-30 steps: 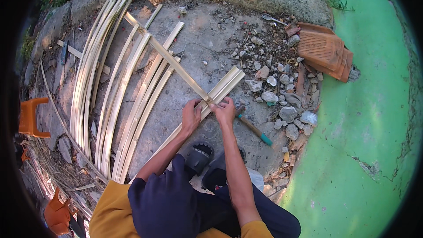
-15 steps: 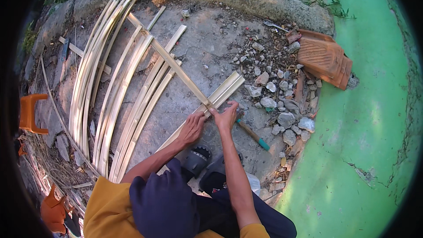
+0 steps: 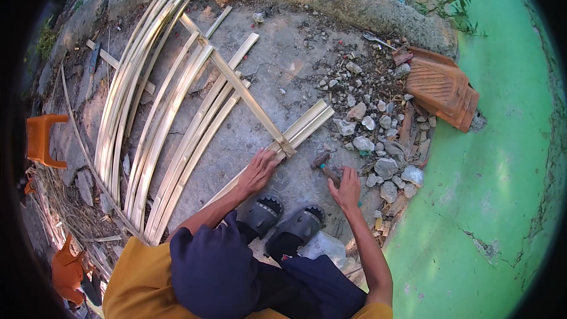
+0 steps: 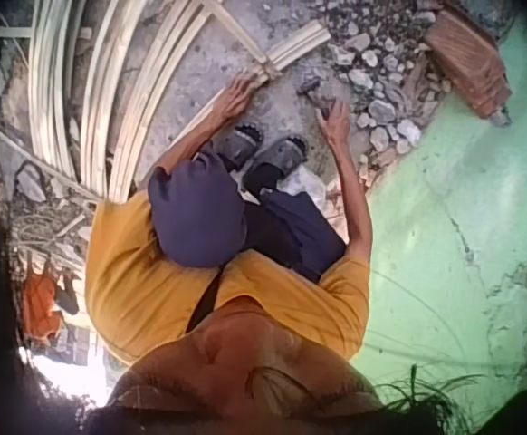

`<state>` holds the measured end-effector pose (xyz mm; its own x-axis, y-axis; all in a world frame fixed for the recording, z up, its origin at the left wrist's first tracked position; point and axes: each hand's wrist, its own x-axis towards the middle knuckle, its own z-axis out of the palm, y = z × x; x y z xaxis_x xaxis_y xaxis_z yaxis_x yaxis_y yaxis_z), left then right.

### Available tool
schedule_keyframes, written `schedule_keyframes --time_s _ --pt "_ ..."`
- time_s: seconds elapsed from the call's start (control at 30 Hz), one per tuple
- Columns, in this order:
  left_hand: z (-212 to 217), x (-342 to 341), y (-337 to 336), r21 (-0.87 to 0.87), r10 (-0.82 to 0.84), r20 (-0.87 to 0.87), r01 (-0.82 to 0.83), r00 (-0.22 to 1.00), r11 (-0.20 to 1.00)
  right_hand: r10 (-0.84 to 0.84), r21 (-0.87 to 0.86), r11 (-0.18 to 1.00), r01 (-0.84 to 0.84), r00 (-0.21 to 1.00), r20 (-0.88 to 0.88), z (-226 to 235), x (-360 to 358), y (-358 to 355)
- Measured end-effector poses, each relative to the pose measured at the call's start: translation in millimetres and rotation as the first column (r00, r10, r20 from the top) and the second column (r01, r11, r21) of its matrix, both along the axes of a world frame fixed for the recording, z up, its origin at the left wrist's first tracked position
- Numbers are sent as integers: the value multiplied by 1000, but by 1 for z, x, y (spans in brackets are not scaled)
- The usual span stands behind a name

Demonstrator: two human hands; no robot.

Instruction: The person constructs a lattice by placing thin bamboo strips across each other and securing the junctions using a hammer and small nails.

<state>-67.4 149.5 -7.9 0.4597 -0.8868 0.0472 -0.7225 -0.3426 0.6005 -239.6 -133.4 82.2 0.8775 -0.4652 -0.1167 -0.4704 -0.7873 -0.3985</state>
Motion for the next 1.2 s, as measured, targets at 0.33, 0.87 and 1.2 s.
schedule_keyframes --time_s 0.33,0.87,1.2 --pt "3 3 -8 -40 8 23 -7 1000 999 109 17 994 -108 985 -136 -18 -37 -4" --pt "8 3 -3 -36 13 13 -13 1000 999 12 381 923 -59 992 124 4 45 91" --pt "3 2 -4 -44 18 19 -18 1000 999 70 305 949 -82 996 49 0 52 94"
